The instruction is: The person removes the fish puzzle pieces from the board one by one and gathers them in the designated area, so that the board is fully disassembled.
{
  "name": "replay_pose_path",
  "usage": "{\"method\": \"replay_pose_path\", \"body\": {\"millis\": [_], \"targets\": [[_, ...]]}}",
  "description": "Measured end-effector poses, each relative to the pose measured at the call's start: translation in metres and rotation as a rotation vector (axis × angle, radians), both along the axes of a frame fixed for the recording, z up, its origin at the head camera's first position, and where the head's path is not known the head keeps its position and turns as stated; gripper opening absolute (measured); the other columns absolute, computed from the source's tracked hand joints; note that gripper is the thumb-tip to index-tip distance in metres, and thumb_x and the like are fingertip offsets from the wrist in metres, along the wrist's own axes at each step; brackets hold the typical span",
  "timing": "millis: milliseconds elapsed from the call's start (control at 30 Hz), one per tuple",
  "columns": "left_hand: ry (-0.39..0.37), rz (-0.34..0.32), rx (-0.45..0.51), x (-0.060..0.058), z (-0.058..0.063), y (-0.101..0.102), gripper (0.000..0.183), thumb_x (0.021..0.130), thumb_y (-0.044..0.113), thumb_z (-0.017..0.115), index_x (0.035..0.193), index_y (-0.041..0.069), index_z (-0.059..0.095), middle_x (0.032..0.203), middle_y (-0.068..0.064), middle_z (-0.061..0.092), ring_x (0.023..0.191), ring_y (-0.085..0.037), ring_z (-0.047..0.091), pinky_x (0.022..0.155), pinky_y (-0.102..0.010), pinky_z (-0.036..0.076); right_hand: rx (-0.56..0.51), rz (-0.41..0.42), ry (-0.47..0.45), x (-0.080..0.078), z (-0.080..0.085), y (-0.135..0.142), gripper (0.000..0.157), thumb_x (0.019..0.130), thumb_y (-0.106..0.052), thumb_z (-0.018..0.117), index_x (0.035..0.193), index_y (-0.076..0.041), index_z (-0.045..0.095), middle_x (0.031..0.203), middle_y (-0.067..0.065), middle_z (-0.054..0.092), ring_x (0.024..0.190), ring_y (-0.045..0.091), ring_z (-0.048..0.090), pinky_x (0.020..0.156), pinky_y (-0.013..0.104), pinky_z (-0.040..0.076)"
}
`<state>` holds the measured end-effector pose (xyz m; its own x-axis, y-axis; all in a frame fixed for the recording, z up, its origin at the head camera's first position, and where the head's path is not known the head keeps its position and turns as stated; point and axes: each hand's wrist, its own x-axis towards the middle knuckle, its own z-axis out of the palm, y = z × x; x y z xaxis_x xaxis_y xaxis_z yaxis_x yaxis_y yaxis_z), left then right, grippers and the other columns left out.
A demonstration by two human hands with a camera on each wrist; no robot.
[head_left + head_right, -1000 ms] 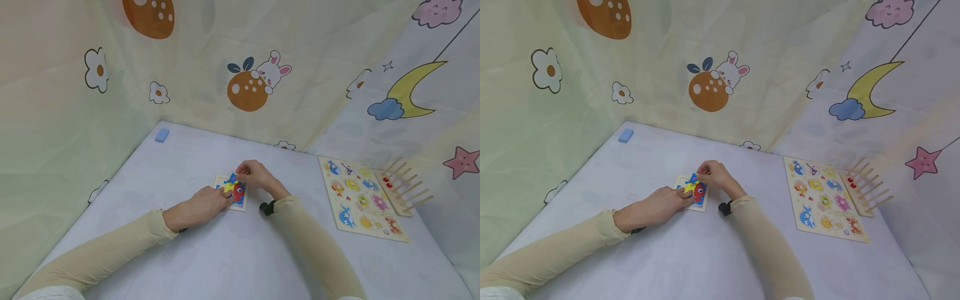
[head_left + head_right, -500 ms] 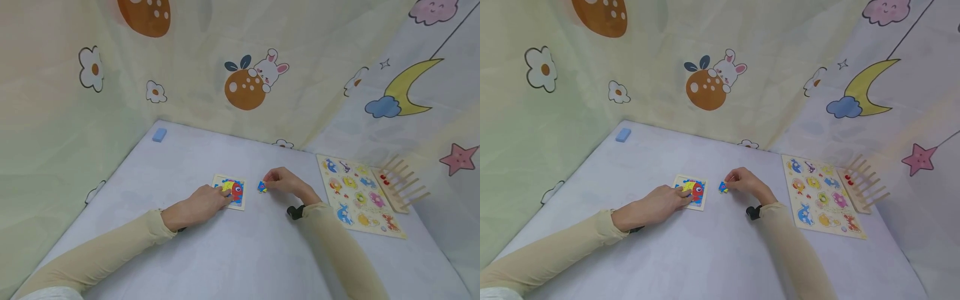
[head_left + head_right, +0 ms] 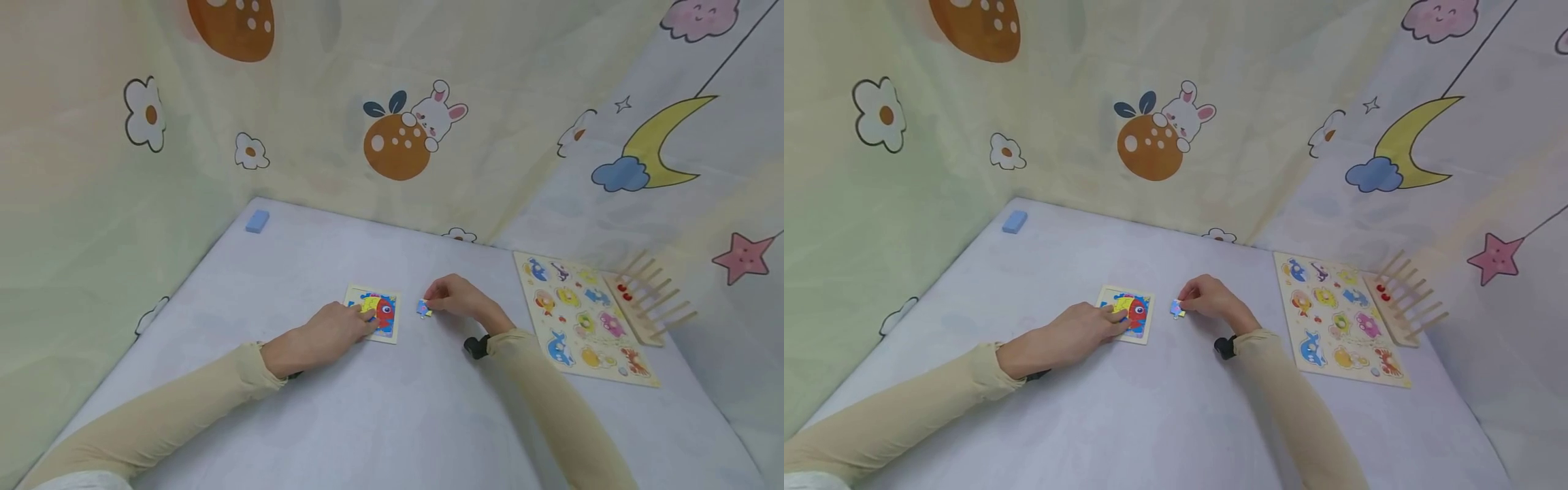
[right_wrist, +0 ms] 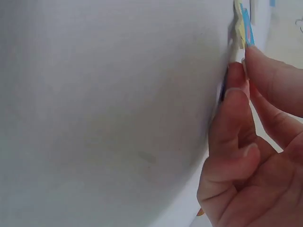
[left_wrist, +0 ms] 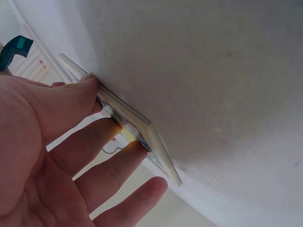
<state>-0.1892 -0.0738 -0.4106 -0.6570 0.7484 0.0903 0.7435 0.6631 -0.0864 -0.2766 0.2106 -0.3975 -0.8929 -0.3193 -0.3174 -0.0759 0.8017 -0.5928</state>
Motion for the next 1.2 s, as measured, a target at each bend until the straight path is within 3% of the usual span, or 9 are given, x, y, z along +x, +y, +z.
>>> {"method": "replay_pose_path", "body": {"millis": [133, 367, 633, 833, 933, 1200], "targets": [[-0.002, -0.003, 0.008, 0.0, 0.001, 0.0, 0.03, 0.091, 0.007, 0.074, 0.118, 0.019, 0.075, 0.116, 0.0, 0.074, 0.098, -0.02, 0.069, 0.055, -0.032, 0.047, 0.032, -0.005, 0.01, -0.001, 0.0, -0.004, 0.009, 0.094, -0.015, 0.074, 0.1, -0.009, 0.074, 0.093, 0.003, 0.068, 0.086, 0.018, 0.055, 0.074, 0.027, 0.046], [-0.027, 0.016, -0.035, -0.001, 0.002, 0.003, 0.03, 0.092, 0.013, 0.074, 0.121, 0.019, 0.074, 0.129, -0.002, 0.073, 0.102, -0.021, 0.07, 0.056, -0.029, 0.047, 0.037, -0.021, 0.03, 0.0, -0.001, -0.006, 0.008, 0.093, -0.014, 0.075, 0.099, -0.008, 0.075, 0.092, 0.004, 0.07, 0.083, 0.018, 0.056, 0.072, 0.026, 0.046], [-0.017, 0.011, 0.001, -0.001, -0.001, 0.002, 0.027, 0.091, 0.011, 0.075, 0.117, 0.019, 0.076, 0.113, 0.001, 0.074, 0.092, -0.02, 0.068, 0.055, -0.029, 0.045, 0.025, -0.032, 0.053, 0.001, -0.004, -0.005, 0.008, 0.09, -0.014, 0.078, 0.096, -0.01, 0.077, 0.092, 0.003, 0.072, 0.081, 0.018, 0.057, 0.071, 0.025, 0.047], [-0.024, 0.01, -0.027, -0.003, -0.002, 0.003, 0.021, 0.092, 0.013, 0.074, 0.113, 0.019, 0.074, 0.125, -0.001, 0.074, 0.095, -0.02, 0.07, 0.053, -0.028, 0.044, 0.012, -0.02, 0.064, 0.002, -0.002, -0.005, 0.008, 0.09, -0.014, 0.079, 0.097, -0.01, 0.078, 0.093, 0.004, 0.072, 0.081, 0.017, 0.057, 0.07, 0.026, 0.047], [-0.027, 0.016, -0.042, -0.004, -0.002, 0.003, 0.023, 0.093, 0.014, 0.073, 0.115, 0.019, 0.074, 0.131, -0.001, 0.072, 0.098, -0.02, 0.07, 0.053, -0.028, 0.044, 0.011, -0.007, 0.085, 0.002, 0.0, -0.006, 0.009, 0.091, -0.014, 0.078, 0.099, -0.01, 0.078, 0.094, 0.004, 0.072, 0.081, 0.017, 0.058, 0.07, 0.026, 0.048], [-0.057, 0.032, -0.037, -0.001, 0.0, 0.003, 0.033, 0.093, 0.011, 0.074, 0.125, 0.019, 0.074, 0.128, -0.001, 0.073, 0.104, -0.023, 0.07, 0.061, -0.034, 0.052, -0.006, 0.024, 0.143, 0.006, 0.005, -0.019, 0.02, 0.093, -0.015, 0.075, 0.112, -0.009, 0.077, 0.098, 0.006, 0.071, 0.078, 0.017, 0.059, 0.068, 0.024, 0.05]]}}
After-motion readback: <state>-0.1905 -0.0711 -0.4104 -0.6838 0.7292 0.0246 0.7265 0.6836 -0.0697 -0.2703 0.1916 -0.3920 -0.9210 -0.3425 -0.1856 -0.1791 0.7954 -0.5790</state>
